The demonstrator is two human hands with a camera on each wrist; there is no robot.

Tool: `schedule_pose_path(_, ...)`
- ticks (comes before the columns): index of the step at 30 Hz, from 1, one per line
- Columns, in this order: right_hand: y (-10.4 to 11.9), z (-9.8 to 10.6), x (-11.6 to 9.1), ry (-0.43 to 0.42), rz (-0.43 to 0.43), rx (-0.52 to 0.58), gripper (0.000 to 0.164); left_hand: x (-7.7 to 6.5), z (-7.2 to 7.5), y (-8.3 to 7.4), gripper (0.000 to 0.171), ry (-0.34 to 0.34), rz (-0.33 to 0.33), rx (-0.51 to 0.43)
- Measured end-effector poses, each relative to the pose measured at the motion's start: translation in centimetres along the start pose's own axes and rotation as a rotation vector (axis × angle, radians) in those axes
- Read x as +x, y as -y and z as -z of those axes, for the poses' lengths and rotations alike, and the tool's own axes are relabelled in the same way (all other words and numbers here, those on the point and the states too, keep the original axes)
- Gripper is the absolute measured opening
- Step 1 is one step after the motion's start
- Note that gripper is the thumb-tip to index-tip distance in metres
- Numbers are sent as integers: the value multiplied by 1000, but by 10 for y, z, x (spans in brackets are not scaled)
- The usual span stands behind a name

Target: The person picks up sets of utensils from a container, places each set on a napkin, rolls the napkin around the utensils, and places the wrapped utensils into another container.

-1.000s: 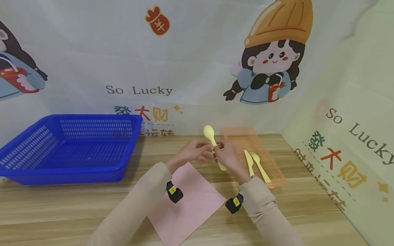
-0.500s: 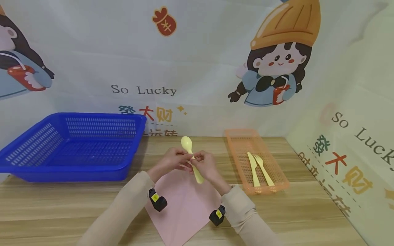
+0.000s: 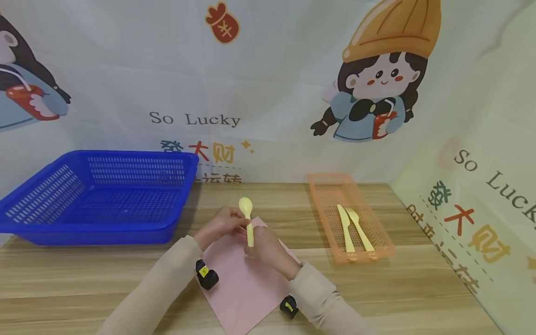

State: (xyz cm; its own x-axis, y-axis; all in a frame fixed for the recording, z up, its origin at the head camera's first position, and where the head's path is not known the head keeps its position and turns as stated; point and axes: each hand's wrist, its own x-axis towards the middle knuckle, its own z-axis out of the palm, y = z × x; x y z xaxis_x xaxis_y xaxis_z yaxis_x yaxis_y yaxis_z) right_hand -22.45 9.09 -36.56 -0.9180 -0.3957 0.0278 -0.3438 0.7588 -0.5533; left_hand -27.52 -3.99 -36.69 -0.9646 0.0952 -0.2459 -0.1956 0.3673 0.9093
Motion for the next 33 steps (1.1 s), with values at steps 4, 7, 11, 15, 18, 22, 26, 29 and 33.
schedule_pose_path(4,6,-4,-4,15,19,-71,25,0,-2,4,10,-19,-2,107)
schedule_pose_path(7,8,-7,-5,45,-16,-100,30,0,-2,8,10,-31,-10,175)
schedule_pose_path(11,12,-10,-4,103,-72,-110,29,2,-2,12,9,-32,10,209)
schedule_pose_path(15,14,-14,-3,125,-116,-123,31,2,-5,14,7,8,46,132)
schedule_pose_path(18,14,-16,-2,140,-147,-135,30,2,-7,14,7,24,48,104)
schedule_pose_path(22,14,-17,0,145,-168,-146,24,1,-10,10,9,-4,42,134)
schedule_pose_path(26,11,-17,2,137,-141,-184,21,3,-12,7,11,-36,63,160)
schedule_pose_path(29,7,-16,3,154,-85,-221,21,4,-13,8,13,-51,64,178)
schedule_pose_path(33,1,-11,-1,214,18,-257,23,4,-13,11,14,-54,46,251)
